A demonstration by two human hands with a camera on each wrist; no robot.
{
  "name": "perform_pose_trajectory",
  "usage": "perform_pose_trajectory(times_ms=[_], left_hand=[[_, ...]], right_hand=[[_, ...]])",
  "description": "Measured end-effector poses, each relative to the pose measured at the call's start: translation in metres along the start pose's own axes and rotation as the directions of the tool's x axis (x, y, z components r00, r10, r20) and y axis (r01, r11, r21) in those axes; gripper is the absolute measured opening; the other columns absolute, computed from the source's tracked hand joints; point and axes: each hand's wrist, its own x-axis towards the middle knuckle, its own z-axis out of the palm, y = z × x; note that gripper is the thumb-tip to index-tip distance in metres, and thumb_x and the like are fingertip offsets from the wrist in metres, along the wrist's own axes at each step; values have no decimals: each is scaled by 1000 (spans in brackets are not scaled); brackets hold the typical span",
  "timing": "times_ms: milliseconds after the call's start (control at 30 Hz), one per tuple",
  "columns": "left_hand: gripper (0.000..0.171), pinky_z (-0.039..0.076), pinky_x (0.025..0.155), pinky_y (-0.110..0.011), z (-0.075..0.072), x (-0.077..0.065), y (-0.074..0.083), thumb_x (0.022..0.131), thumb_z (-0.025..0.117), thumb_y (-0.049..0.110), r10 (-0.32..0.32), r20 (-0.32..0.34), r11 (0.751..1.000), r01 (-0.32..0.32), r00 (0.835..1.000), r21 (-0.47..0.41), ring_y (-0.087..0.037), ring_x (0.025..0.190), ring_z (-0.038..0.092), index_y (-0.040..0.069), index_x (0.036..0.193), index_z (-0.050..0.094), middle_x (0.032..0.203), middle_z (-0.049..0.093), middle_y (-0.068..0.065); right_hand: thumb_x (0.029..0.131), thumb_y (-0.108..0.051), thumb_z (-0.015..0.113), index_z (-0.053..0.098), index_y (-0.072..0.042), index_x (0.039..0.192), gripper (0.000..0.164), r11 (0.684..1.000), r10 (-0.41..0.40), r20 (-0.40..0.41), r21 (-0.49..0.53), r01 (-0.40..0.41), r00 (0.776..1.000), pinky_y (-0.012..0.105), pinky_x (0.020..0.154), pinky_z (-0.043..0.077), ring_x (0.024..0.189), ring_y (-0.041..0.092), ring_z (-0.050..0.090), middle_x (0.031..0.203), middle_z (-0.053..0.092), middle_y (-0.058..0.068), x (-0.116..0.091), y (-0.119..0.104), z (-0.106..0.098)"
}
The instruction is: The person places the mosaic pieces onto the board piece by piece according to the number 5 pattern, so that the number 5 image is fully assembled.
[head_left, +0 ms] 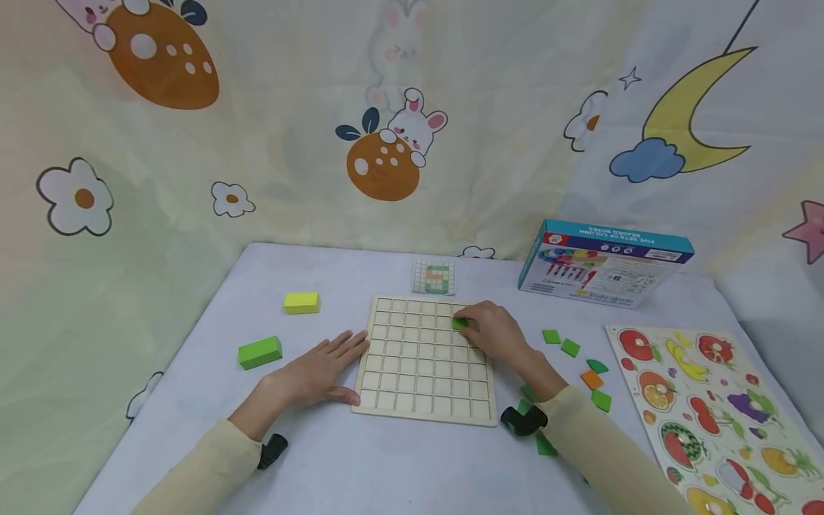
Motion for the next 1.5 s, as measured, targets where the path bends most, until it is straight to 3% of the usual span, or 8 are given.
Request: perform_pose_trajectory(times_ms=[233,400,633,800,967,1200,1500], left_hand=[[98,19,120,-57,1,2,1,83,60,61,-4,-2,1000,4,1000,-13,-34,151,11,11,156,19,164,13,-6],[98,19,119,-58,2,2,0,83,59,62,-1,6,1000,1,1000,-11,-34,151,11,11,156,18,164,12,-6],[99,20,119,-57,1,2,1,82,59,63,-7,8,1000,7,1000,8,-33,151,11,12,156,18,164,12,-6],[98,20,119,-57,-1,0,1,83,59,62,-6,7,1000,6,1000,8,-34,151,11,11,156,19,164,13,-6],[97,20,118,-59,-2,-1,1,83,59,61,4,-2,1000,-4,1000,4,-36,150,12,9,155,20,164,14,-8],[98,20,118,-59,-2,1,3,83,60,61,8,0,1000,-8,1000,-10,-36,150,12,10,155,19,164,14,-8],[98,19,119,-57,1,2,0,83,60,61,4,0,1000,-4,1000,-24,-34,151,11,11,156,19,164,13,-7]], right_hand=[[87,-18,73,70,-14,119,33,999,22,7,38,-22,1000,48,101,48,117,29,59,121,69,6,-4,3,-1],[90,-20,69,68,-12,122,33,998,46,-3,33,-45,999,50,101,47,118,29,59,123,68,7,-17,16,-14],[94,-20,62,64,-11,127,34,983,168,33,72,-170,985,59,104,41,125,38,49,131,62,15,-46,70,-53],[90,-13,67,65,-6,124,35,989,136,119,45,-142,984,62,101,42,122,43,50,127,63,19,-63,104,-67],[89,-13,69,66,-8,123,34,992,117,138,37,-123,984,62,101,42,120,43,51,125,63,19,-72,119,-63],[89,-8,68,65,-5,123,35,992,112,82,56,-117,990,62,101,42,120,42,52,124,64,20,-69,109,-59],[88,-13,69,67,-7,122,34,998,14,18,53,-15,1000,51,102,46,118,31,58,120,69,11,-24,38,-29]])
